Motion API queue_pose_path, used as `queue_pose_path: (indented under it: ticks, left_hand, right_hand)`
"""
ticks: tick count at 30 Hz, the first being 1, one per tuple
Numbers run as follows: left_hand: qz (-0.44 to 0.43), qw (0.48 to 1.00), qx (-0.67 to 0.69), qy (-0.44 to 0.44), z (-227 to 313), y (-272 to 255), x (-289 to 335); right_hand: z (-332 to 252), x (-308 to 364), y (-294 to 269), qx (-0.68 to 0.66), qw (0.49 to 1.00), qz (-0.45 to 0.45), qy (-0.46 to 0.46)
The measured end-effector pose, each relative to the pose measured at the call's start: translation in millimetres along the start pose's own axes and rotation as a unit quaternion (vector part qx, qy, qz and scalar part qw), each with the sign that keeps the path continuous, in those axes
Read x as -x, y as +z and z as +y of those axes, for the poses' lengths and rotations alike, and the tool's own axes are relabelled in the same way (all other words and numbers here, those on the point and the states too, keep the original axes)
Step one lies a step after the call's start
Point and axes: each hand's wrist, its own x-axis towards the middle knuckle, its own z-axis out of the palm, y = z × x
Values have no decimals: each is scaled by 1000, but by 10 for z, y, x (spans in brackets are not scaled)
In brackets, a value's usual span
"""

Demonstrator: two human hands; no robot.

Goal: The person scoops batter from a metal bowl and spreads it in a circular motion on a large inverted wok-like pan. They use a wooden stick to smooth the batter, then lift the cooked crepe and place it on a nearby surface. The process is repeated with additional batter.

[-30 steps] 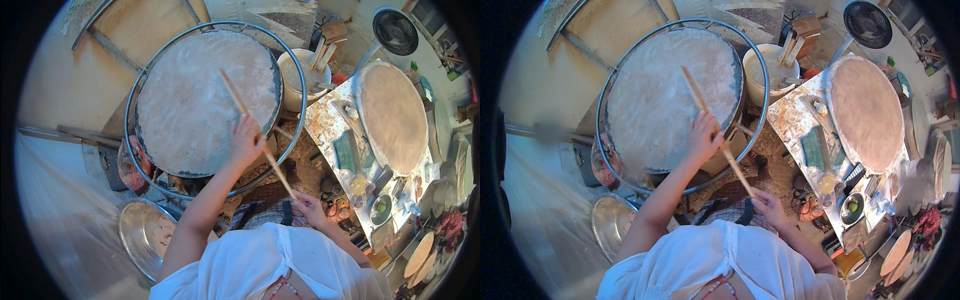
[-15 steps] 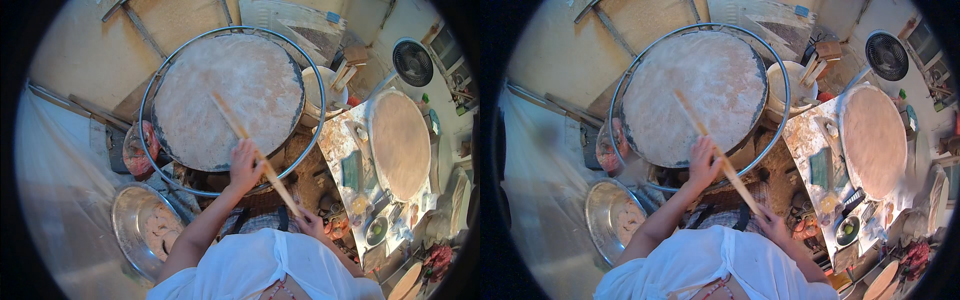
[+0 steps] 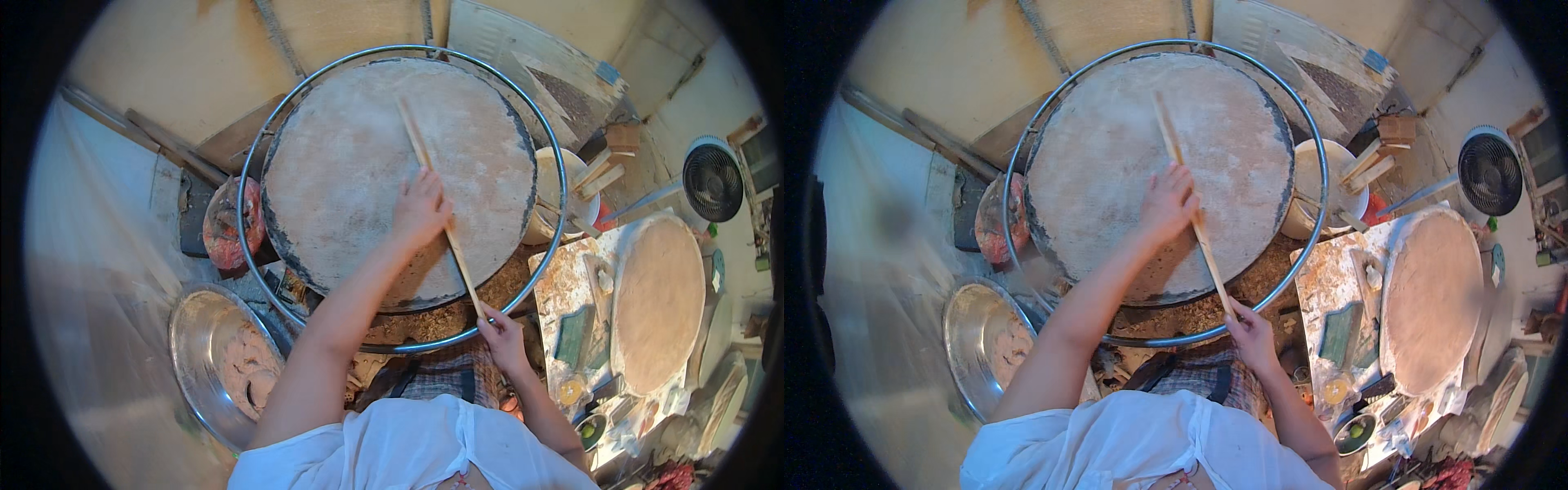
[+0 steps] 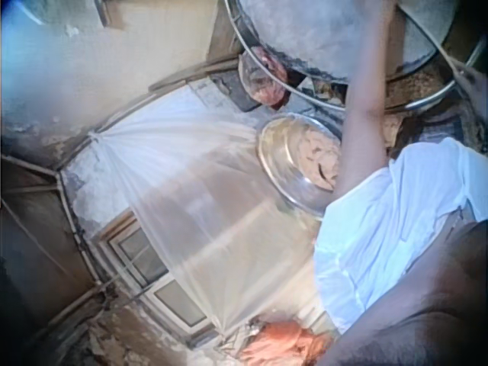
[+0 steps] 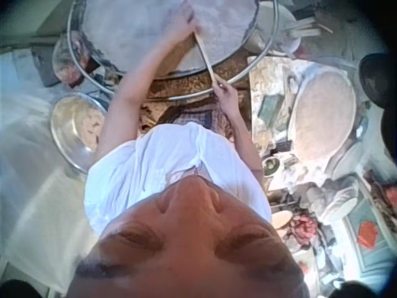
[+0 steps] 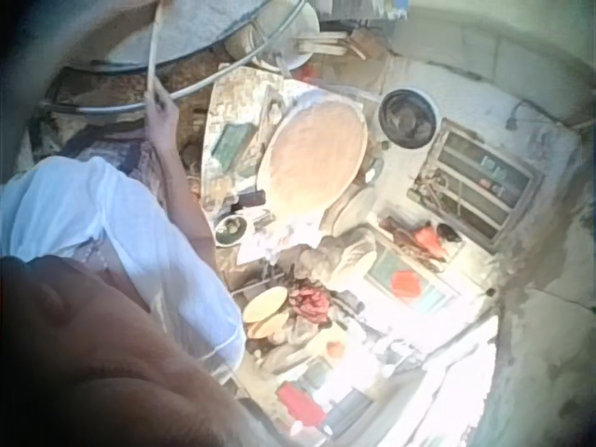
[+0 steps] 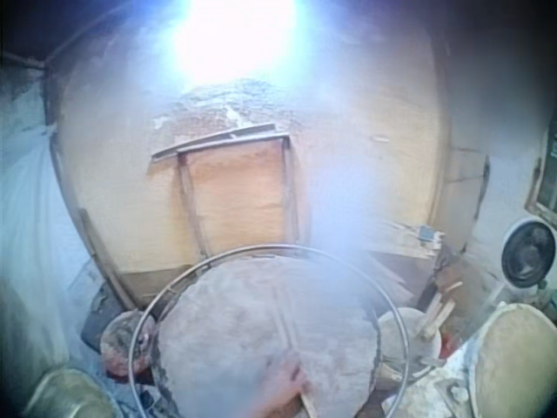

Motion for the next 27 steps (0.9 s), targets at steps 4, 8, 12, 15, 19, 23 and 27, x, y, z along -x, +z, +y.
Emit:
queue_pose_path:
  ticks: [4,8,12,15,19,23,27]
  left_hand:
    - [41,995,26,-89,-781,-329,247]
    - [128,986,-4,-110,-1266,-318,978]
    - [136,985,-1,-110,-972,-303,2001]
    - [132,987,30,-82,-613,-295,2526]
    - [109,990,83,-17,-224,-231,2297]
    - [86,993,65,50,13,-4,1882]
    - [105,989,53,95,227,132,1567]
  right_hand:
    - [-313,-427,342,63,993,-98,6]
    - [-168,-325,664,111,978,-164,-58]
    - [78,365,556,167,967,-187,-42]
    - [290,907,340,177,970,-166,1]
    - [615,1266,70,223,973,-39,-49]
    - [606,1297,-270,370,928,12,28]
    - [420,1246,-451,496,861,86,-65]
